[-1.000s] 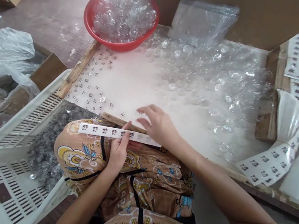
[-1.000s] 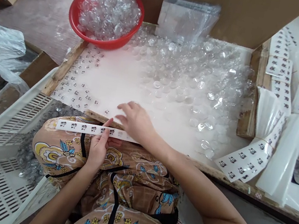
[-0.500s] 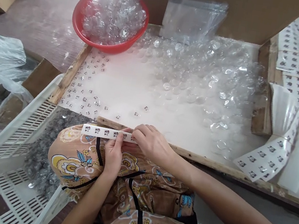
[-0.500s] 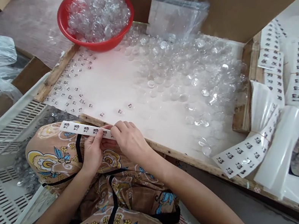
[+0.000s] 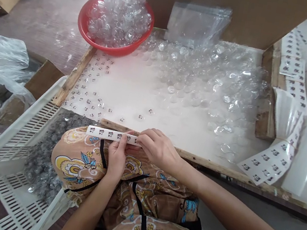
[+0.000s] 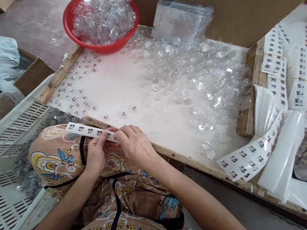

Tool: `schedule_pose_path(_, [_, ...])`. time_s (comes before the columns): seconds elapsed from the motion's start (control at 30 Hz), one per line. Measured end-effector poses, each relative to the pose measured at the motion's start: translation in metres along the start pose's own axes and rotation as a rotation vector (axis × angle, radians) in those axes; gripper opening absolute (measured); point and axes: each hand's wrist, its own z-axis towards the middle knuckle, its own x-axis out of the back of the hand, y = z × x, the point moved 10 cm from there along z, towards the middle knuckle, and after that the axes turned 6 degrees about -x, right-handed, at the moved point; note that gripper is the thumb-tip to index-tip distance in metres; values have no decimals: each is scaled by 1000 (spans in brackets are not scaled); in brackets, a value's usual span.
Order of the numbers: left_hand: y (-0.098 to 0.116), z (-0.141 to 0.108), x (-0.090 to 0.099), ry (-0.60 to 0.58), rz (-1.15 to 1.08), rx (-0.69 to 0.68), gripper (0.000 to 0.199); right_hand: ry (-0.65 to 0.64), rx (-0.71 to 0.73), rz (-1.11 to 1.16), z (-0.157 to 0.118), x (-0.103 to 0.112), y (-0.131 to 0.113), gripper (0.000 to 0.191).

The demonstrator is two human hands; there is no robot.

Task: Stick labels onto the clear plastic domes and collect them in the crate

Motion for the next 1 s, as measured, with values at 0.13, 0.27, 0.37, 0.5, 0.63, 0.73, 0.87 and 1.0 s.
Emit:
schedule_pose_path(0.13, [2, -1, -1, -11, 11, -9, 49, -8, -81, -27, -6, -8, 7, 15])
schedule_pose_path(0.27, [1, -1, -2, -3, -22, 2, 46, 18, 3, -7, -10, -10, -7, 14])
schedule_pose_path(0.37, [0, 0, -1, 15, -29, 9, 47, 74, -99, 204, -5, 7, 10, 13])
schedule_pose_path(0.5, [0, 0, 1, 27, -3, -2, 48, 103, -472, 403, 0, 28, 85, 9])
schedule_pose_path(0.63, [1, 0, -1, 7, -7, -21, 47, 38, -763, 326, -10, 30, 155, 10])
schedule_pose_path(0.73, [1, 0, -1, -2, -5, -29, 46, -17, -811, 321, -15, 21, 172, 12])
schedule_pose_path(0.87, [0, 0, -2, -14, -2, -25, 46, -36, -812, 295, -17, 15, 172, 12])
schedule_pose_path(1.0, [0, 0, -1, -4, -1, -26, 45, -39, -792, 211, -18, 13, 168, 6])
